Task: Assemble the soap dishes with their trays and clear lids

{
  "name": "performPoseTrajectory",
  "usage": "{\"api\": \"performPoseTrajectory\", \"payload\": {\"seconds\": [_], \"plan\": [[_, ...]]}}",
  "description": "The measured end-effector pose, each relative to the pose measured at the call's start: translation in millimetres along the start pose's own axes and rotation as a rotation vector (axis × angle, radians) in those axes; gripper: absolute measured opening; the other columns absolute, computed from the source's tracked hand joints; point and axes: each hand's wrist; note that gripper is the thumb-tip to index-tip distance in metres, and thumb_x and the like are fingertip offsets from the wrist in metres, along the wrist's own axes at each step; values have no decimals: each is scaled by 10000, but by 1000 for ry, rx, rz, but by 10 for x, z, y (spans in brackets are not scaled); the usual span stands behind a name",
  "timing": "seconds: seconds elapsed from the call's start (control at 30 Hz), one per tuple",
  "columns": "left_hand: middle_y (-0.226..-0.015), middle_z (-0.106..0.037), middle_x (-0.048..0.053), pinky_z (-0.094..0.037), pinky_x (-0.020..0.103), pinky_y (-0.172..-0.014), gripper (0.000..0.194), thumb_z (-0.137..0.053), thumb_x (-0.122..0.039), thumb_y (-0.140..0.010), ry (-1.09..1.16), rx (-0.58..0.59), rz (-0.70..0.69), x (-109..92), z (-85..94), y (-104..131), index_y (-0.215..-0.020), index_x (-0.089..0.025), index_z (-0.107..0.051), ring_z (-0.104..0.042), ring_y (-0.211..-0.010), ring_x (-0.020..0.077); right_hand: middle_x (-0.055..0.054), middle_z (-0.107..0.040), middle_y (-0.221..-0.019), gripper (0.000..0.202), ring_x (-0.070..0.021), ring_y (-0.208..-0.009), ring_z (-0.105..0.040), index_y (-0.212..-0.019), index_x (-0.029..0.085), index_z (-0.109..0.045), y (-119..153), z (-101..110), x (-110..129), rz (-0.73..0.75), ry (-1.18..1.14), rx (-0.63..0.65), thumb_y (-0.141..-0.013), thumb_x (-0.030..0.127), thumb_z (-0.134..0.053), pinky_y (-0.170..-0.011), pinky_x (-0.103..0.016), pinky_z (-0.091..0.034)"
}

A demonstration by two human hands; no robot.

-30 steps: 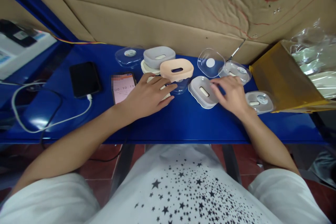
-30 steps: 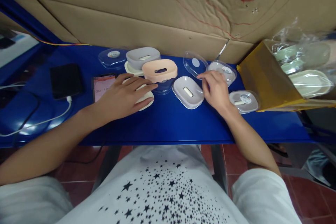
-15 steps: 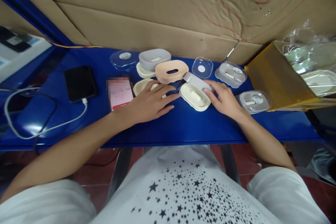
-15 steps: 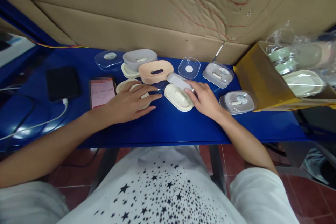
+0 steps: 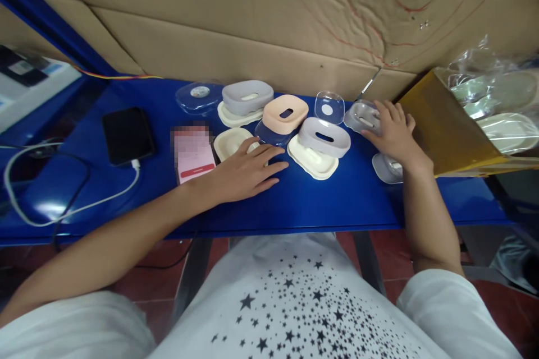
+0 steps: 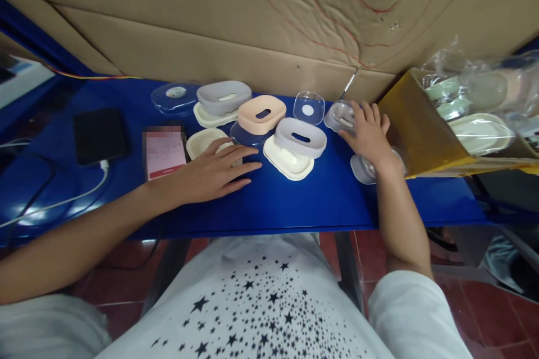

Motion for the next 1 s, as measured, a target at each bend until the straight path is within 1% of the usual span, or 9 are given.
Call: {"api": "performPoseTrajectory", "payload": {"seconds": [0.1,0.2,0.33,0.43,0.53,0.6,0.7,0.87,1.0], "plan": [[-1557,-666,199,-455,673,-1248,369,-518,-301,-1179,4,9,-6,-4,-18,1,-1464,-191,-725,-669,-1402,370,-238,-547,-1676,794,-511,-1569,-479,-1694,265,-472,-62,2,-190,-22,-33,122,-984,472,-762,-1253,-833,-301],[-1549,-669,202,-463,667,-1237,361,-527,-299,-1176,5,0,-8,0,-21,1,-1448,-184,-735,-679,-1384,373,-225,-583,-1621,699,-447,-1471,-584,-1632,247,-564,-65,95,-220,13,-82,139,-990,449,-751,-1222,-699,-452],[-1554,-666,200,-462,652,-1236,358,-538,-294,-1170,23,6,-14,5,-18,3,-1440,-188,-748,-689,-1369,373,-199,-678,-1546,607,-338,-1407,-648,-1614,215,-582,-25,250,-153,73,-193,90,-1087,514,-610,-1213,-528,-508],[-1558,-665,191,-456,635,-1243,362,-534,-297,-1170,37,9,-1,5,-19,8,-1440,-199,-755,-690,-1363,361,-194,-747,-1448,594,-323,-1310,-702,-1539,208,-648,-10,294,-117,38,-299,36,-1059,559,-639,-1140,-515,-548],[-1553,-667,185,-458,622,-1239,375,-506,-305,-1179,30,18,1,8,-24,13,-1443,-203,-753,-687,-1358,353,-145,-771,-1421,613,-315,-1272,-715,-1418,259,-725,-15,269,-114,3,-400,88,-907,584,-817,-1075,-490,-578],[-1551,-667,178,-459,609,-1236,387,-482,-317,-1189,15,27,-9,13,-31,15,-1454,-209,-743,-685,-1353,343,-121,-802,-1336,599,-301,-1207,-738,-1367,269,-745,-31,236,-122,-21,-433,125,-868,584,-842,-1042,-477,-597],[-1539,-676,166,-449,587,-1241,394,-462,-330,-1197,2,28,-13,20,-45,17,-1453,-218,-739,-683,-1348,328,-120,-819,-1247,528,-281,-1123,-758,-1370,251,-733,-65,206,-119,-40,-410,86,-927,535,-760,-1022,-472,-615],[-1549,-674,172,-422,595,-1261,381,-501,-311,-1181,44,30,-4,16,-42,12,-1455,-208,-745,-685,-1352,340,-209,-755,-1334,385,-349,-1243,-699,-1296,184,-741,-28,244,59,-5,-251,-96,-1014,403,-597,-1172,-578,-515],[-1533,-687,183,-425,596,-1260,366,-513,-300,-1181,44,54,-2,8,-9,3,-1436,-199,-755,-695,-1357,351,-136,-811,-1282,404,-360,-1160,-763,-1285,254,-770,135,187,293,178,-173,129,-1040,536,-616,-1056,-561,-599]]}}
Point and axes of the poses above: each hand's wrist, its own y-axis away from the middle knuckle, its own z-axis out of the back of the hand, x = y × z
